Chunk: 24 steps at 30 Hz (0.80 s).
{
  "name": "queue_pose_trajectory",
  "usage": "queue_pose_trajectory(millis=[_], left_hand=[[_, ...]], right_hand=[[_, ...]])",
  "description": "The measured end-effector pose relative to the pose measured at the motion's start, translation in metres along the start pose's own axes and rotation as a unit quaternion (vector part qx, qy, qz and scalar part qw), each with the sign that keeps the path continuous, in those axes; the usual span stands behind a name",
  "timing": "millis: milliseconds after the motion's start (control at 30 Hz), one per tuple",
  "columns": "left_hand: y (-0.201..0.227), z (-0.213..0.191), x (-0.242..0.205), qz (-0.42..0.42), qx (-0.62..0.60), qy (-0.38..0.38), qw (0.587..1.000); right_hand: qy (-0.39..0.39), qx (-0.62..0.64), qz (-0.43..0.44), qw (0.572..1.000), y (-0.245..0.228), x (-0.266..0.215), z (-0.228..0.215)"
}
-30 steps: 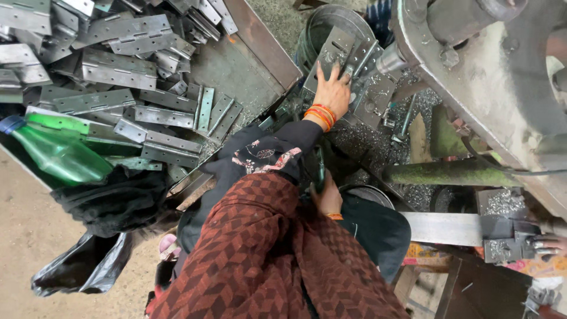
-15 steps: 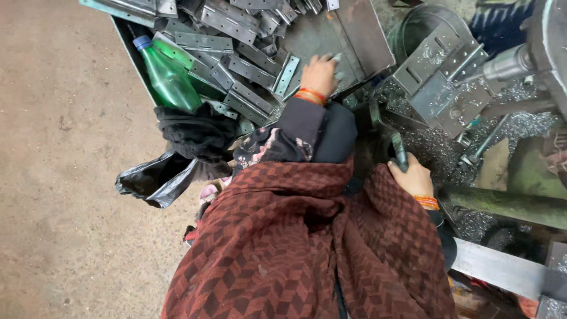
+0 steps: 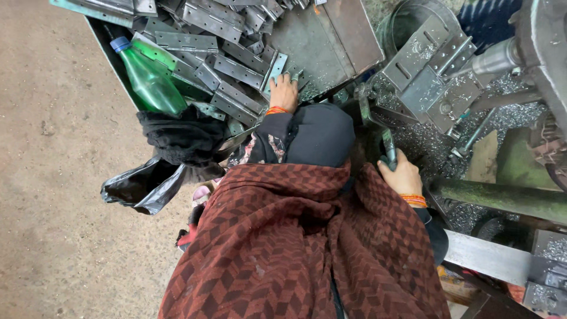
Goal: The person operates a drill press to process metal hinge components. They pick up a hinge from a pile, place it under the drill, activate the machine, and then remove the processed hinge to repeat the cycle.
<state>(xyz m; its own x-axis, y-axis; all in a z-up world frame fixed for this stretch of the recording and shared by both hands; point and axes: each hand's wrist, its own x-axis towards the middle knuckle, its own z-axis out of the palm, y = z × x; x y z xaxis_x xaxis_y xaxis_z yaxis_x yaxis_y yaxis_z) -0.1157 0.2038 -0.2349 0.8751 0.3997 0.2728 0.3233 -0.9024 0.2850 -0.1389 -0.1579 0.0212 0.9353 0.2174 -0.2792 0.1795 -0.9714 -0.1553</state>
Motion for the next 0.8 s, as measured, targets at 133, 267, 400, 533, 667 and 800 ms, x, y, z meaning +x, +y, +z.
queue_pose_trajectory(millis=[133,267,400,533,667,800], left_hand=[[0.011,0.006,0.013,-0.006,-0.003,-0.031,0.999],[0.013,0.005,0.022,-0.015,-0.032,-0.031,0.999],[0.005,-0.006,0.025,-0.040,-0.097,-0.021,0.994],[0.014,-0.017,0.022,-0.031,-0.080,-0.018,0.996],[0.025,-0.026,0.023,-0.026,-0.077,0.003,0.997],[0.031,-0.041,0.033,-0.086,-0.182,0.037,0.979]], right_hand=[[0.001,-0.003,-0.003,1.000,0.004,0.005,0.003],[-0.011,-0.001,0.013,1.000,0.006,0.005,0.006],[0.000,0.002,0.015,1.000,0.003,0.006,0.007],[-0.009,0.007,0.027,1.000,0.002,0.005,0.007],[-0.007,0.015,0.020,1.000,0.005,0.006,0.009],[-0.002,0.016,0.007,1.000,0.009,0.008,0.013]])
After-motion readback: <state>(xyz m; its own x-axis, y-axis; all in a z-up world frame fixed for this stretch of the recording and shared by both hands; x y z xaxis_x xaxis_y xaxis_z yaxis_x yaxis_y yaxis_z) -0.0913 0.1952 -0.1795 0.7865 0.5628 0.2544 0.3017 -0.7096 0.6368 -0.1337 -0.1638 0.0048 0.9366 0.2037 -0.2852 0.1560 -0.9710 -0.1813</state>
